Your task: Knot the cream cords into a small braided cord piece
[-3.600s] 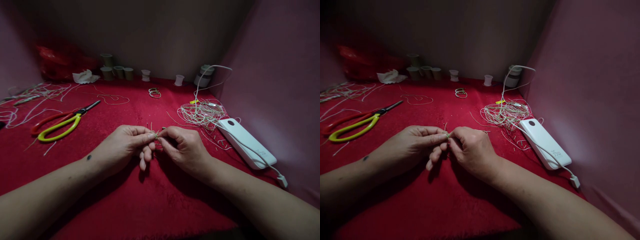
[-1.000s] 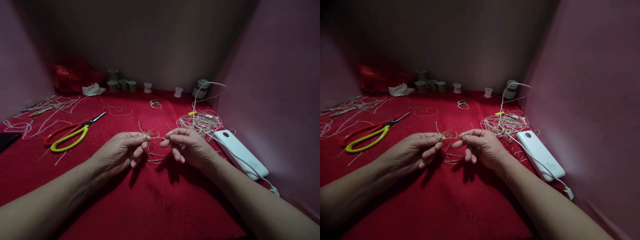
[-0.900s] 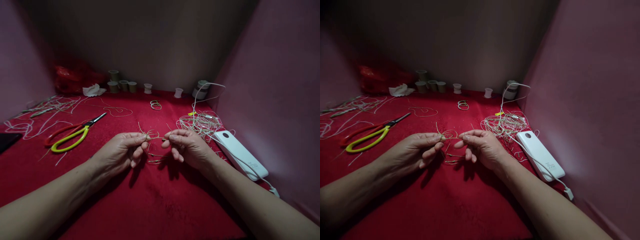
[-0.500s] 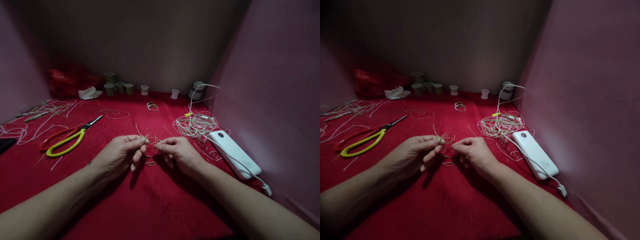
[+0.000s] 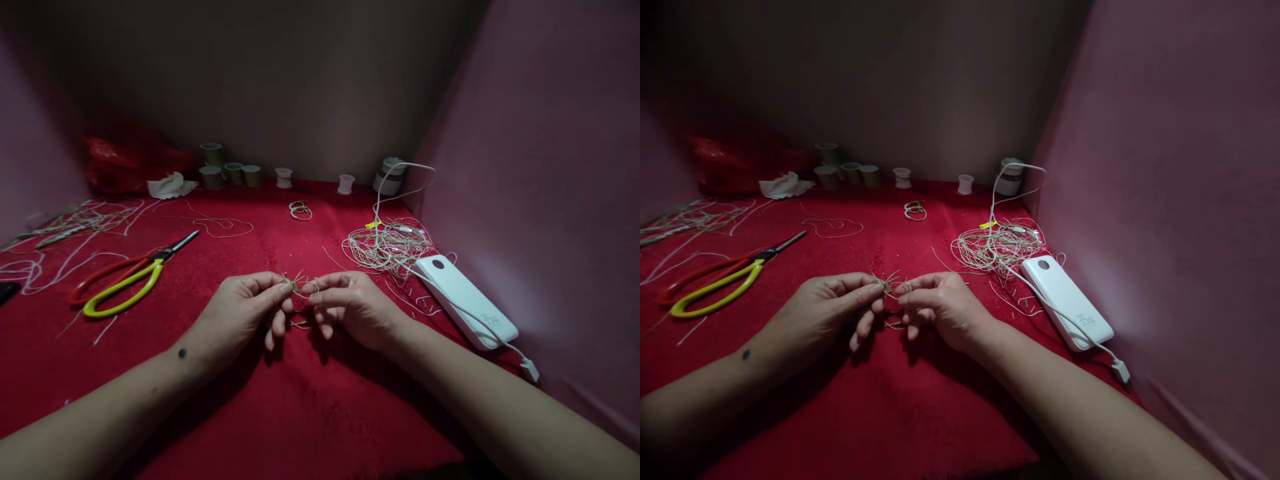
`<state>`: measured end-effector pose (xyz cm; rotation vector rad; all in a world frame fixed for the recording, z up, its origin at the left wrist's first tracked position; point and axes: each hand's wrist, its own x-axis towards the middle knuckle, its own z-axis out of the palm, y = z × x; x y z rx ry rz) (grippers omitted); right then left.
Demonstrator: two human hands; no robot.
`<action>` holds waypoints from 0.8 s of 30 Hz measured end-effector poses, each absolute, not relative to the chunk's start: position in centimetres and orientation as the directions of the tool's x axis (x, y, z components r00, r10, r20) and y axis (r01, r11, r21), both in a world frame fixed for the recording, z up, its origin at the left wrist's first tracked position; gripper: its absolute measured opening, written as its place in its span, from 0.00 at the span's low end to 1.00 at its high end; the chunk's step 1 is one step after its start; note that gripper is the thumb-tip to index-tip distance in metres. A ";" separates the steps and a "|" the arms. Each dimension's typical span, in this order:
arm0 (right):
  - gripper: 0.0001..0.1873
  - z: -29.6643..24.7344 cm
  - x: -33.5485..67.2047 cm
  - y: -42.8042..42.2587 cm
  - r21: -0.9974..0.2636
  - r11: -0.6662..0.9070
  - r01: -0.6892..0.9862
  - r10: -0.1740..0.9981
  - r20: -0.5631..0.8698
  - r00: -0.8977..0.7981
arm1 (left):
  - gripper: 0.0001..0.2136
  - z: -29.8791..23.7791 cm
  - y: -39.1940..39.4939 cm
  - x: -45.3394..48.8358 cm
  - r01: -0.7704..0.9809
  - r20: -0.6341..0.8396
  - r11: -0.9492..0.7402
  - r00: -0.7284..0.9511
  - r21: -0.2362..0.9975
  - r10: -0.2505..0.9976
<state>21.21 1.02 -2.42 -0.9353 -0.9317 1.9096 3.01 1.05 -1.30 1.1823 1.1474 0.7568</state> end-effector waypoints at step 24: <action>0.11 -1.9 21.5 0.7 -0.989 -0.031 -0.142 0.988 -0.009 -0.155 | 0.14 -1.5 1.0 3.1 0.185 -0.315 0.266 0.331 0.946 0.889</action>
